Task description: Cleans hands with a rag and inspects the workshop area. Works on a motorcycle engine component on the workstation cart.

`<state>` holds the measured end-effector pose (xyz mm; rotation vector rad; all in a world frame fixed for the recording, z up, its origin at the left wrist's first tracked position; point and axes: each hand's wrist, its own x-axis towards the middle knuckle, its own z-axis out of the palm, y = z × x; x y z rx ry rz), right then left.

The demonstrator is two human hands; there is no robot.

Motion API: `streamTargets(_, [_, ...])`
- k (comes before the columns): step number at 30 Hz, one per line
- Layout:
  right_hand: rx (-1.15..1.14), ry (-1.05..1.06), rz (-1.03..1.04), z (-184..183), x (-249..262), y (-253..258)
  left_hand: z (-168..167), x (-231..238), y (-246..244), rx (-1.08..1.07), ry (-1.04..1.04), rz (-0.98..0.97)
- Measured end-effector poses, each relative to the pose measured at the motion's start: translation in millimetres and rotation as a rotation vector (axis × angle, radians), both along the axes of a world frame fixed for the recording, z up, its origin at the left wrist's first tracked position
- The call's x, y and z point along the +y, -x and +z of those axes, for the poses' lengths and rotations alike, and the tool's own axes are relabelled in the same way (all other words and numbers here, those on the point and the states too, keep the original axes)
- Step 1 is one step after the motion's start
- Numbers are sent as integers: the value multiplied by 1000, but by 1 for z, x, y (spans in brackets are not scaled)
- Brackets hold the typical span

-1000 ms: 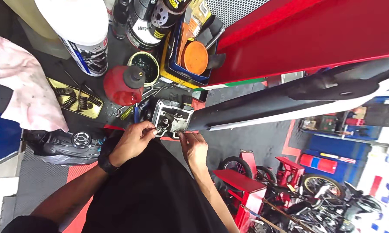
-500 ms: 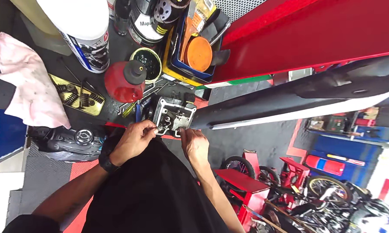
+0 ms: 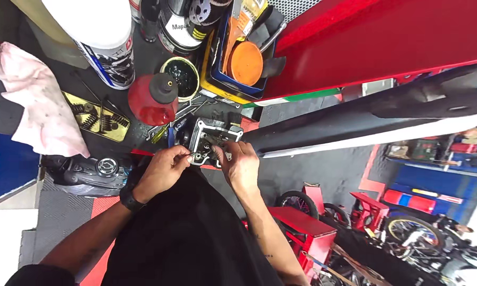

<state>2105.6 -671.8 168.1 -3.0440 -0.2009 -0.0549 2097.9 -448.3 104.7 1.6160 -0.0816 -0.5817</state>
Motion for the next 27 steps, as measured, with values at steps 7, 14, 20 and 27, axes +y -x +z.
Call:
streamTargets(7, [17,16,63,-1,3,-5,0,1,0,10,-1,17])
streamTargets(14, [60,-27,127,3,2,-5,-2,2,1,7,-5,27])
streamTargets(20, [43,34,-14,4,4,-3,-2,0,-1,7,-17,4])
streamTargets(27, [20,-26,82,1,3,-2,-2,-1,-2,2,-12,-2])
